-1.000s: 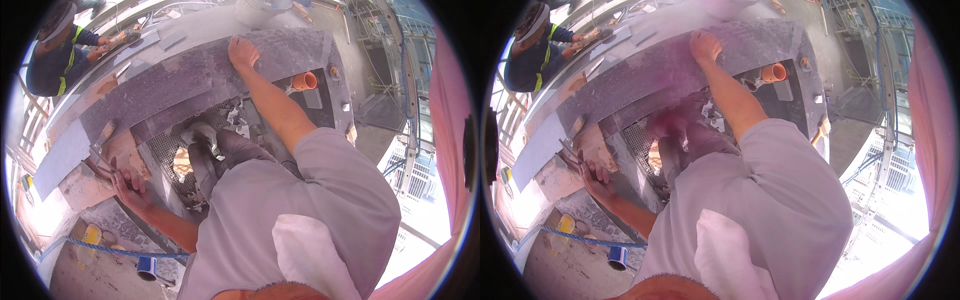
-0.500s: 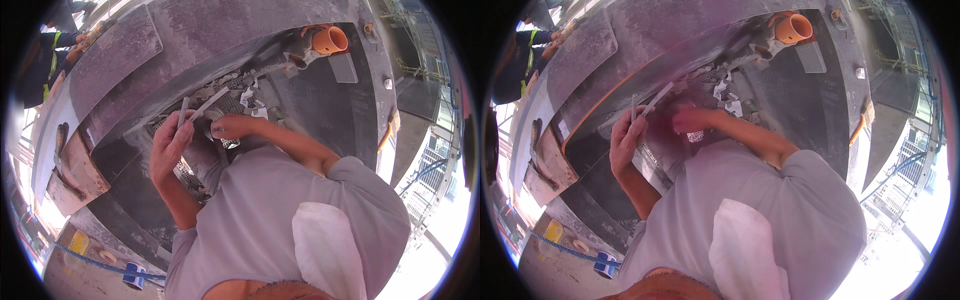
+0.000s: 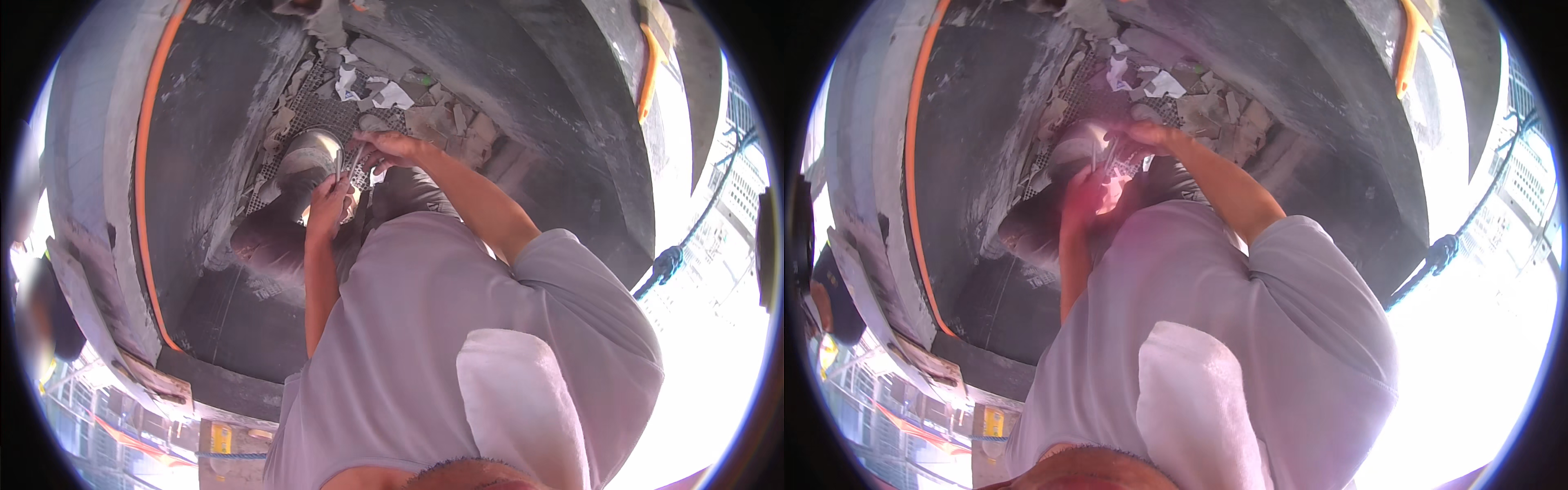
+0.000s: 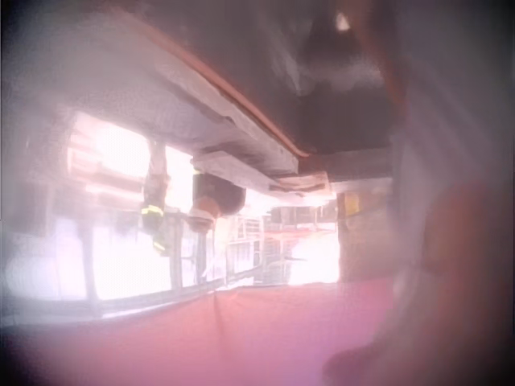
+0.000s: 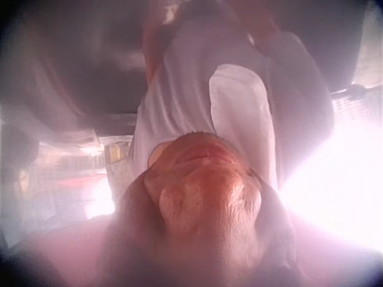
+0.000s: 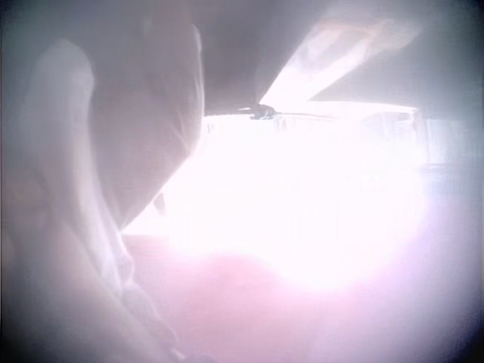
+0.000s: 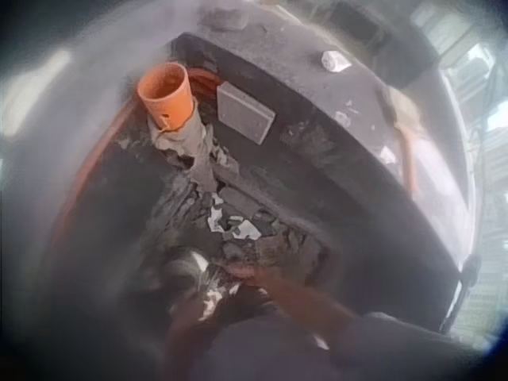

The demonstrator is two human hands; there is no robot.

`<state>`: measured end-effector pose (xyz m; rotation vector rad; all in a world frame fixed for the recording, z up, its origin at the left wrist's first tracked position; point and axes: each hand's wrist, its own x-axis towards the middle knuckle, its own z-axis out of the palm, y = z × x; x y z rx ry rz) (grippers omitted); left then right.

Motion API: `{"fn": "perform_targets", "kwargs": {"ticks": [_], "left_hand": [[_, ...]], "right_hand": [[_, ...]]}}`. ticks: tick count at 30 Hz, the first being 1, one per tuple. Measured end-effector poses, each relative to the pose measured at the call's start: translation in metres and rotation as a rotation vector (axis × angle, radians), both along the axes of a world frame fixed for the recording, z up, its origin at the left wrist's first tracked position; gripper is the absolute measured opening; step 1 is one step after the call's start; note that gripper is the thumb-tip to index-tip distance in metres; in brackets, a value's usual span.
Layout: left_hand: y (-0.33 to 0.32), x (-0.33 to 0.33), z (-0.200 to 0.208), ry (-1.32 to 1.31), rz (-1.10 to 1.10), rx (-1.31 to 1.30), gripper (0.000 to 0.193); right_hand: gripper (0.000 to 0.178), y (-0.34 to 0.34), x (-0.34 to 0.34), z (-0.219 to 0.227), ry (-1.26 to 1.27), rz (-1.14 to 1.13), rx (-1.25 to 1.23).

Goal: The person measures and marks a curved concrete ledge, then uses a hammer and chisel to create a groove for an orange cable. The person secures the cable into the groove and applies sealant around a nearby pipe.

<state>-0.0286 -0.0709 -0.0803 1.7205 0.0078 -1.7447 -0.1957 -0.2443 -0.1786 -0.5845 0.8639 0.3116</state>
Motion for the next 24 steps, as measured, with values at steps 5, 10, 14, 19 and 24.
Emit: {"fn": "perform_targets", "kwargs": {"ticks": [5,10,14,19,24], "left_hand": [[-0.023,0.002,-0.004,-0.133,-0.184,0.076,0.03],[-0.027,0.002,-0.02,-0.05,0.062,0.038,0.028],[-0.036,-0.002,-0.023,-0.11,0.182,-0.092,0.029],[-0.05,-0.008,-0.02,-0.061,0.405,-0.034,0.028],[-0.04,0.003,-0.037,-0.071,0.474,-0.008,0.038]], "right_hand": [[0.041,0.02,-0.035,-0.021,-0.058,-0.088,0.021],[0.047,0.01,-0.07,-0.012,-0.067,0.025,0.022],[0.049,0.011,-0.073,0.003,-0.143,0.157,0.076],[0.052,0.025,-0.041,0.018,-0.37,0.35,0.015],[0.05,0.042,-0.024,0.007,-0.421,0.262,-0.03]]}}
